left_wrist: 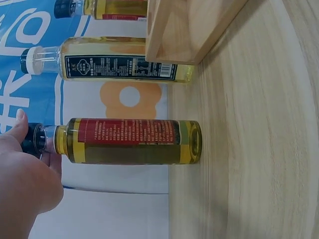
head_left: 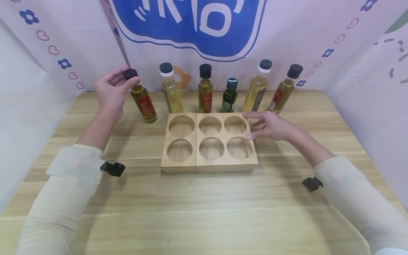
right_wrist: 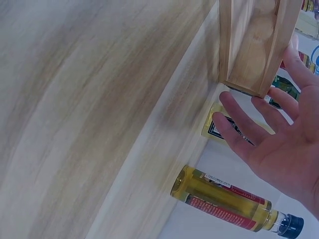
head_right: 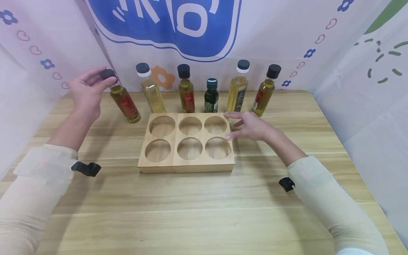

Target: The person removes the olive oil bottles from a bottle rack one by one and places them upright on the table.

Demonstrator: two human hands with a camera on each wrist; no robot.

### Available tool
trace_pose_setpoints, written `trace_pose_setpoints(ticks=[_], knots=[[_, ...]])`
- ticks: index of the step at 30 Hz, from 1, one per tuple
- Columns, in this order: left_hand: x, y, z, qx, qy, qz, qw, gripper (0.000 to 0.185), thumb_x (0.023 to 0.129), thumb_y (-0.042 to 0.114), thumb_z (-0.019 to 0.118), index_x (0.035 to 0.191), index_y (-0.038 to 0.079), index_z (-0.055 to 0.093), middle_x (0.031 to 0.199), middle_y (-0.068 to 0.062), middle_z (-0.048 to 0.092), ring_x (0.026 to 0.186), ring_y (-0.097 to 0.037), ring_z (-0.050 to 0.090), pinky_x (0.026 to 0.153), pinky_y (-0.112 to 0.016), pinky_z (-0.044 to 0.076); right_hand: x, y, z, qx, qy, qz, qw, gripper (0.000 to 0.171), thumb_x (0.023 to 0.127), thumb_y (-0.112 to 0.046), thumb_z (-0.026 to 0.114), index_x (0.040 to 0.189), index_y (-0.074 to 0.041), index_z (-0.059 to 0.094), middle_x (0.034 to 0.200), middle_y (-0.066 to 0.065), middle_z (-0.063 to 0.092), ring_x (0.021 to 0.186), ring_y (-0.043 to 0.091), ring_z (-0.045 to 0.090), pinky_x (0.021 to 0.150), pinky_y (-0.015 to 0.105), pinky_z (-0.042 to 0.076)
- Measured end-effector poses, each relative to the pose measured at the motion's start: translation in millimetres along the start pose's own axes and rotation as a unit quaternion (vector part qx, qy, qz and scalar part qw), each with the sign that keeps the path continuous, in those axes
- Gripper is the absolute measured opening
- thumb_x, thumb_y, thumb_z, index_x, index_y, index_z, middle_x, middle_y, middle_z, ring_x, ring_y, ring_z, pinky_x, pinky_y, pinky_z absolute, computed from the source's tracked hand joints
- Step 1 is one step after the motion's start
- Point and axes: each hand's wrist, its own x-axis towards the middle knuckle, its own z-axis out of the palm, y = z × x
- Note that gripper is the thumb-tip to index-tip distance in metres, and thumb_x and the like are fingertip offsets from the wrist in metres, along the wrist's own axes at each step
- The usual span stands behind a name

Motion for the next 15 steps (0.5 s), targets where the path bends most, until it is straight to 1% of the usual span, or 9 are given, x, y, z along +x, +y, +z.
trace_pose_setpoints(ticks=[1, 3, 7, 9, 12, 15], knots=[[-0.1, -0.6, 0.0, 0.002, -0.003, 0.004, 1.0, 0.045, 0.069, -0.006, 0.093, 0.11, 0.006, 0.08, 0.107, -0.005, 0.079, 0.103, -0.015, 0.074, 0.095, -0.023, 0.057, 0, 1, 0, -0.001, 0.0, -0.002, 1.0, 0.084, 0.088, -0.019, 0.085, 0.156, 0.002, 0.04, 0.162, 0.021, 0.037, 0.124, 0.046, 0.062, 0.099, 0.053, 0.055], [-0.4, -0.8, -0.4, -0.003, -0.006, 0.003, 1.0, 0.046, 0.069, -0.007, 0.093, 0.111, 0.006, 0.08, 0.11, -0.006, 0.079, 0.102, -0.015, 0.074, 0.094, -0.023, 0.057, -1, 2, 0, -0.005, 0.0, -0.007, 1.0, 0.083, 0.088, -0.018, 0.085, 0.156, 0.002, 0.04, 0.162, 0.022, 0.037, 0.124, 0.046, 0.062, 0.099, 0.053, 0.055], [-2.4, -0.2, -2.1, 0.02, -0.017, 0.004, 0.9996, 0.05, 0.071, -0.007, 0.092, 0.117, 0.007, 0.078, 0.122, -0.011, 0.075, 0.106, -0.015, 0.073, 0.096, -0.023, 0.056, -2, 3, 1, -0.011, -0.001, -0.014, 1.0, 0.082, 0.09, -0.018, 0.083, 0.156, 0.002, 0.039, 0.162, 0.022, 0.037, 0.125, 0.047, 0.061, 0.1, 0.055, 0.054], [-3.5, 0.9, -4.7, 0.03, -0.031, -0.003, 0.9991, 0.055, 0.072, -0.006, 0.091, 0.123, 0.008, 0.075, 0.129, -0.011, 0.071, 0.108, -0.015, 0.072, 0.096, -0.022, 0.055, -4, 2, 2, -0.017, 0.001, -0.02, 1.0, 0.081, 0.091, -0.019, 0.082, 0.156, 0.003, 0.039, 0.162, 0.023, 0.038, 0.126, 0.047, 0.06, 0.102, 0.057, 0.053], [-5.7, 3.5, -11.5, 0.036, -0.06, -0.018, 0.9974, 0.065, 0.074, -0.003, 0.091, 0.134, 0.008, 0.068, 0.138, -0.011, 0.066, 0.112, -0.014, 0.07, 0.096, -0.019, 0.054, -8, -2, 3, -0.038, 0.012, -0.031, 0.999, 0.078, 0.093, -0.021, 0.08, 0.155, 0.004, 0.04, 0.161, 0.024, 0.038, 0.128, 0.046, 0.059, 0.105, 0.06, 0.049], [-9.4, 5.9, -19.8, 0.044, -0.087, -0.036, 0.9946, 0.073, 0.078, 0.002, 0.09, 0.144, 0.008, 0.059, 0.145, -0.01, 0.062, 0.119, -0.014, 0.067, 0.096, -0.017, 0.053, -14, -6, 5, -0.064, 0.039, -0.04, 0.996, 0.075, 0.094, -0.026, 0.079, 0.154, 0.002, 0.044, 0.161, 0.023, 0.04, 0.131, 0.043, 0.057, 0.109, 0.061, 0.046]])
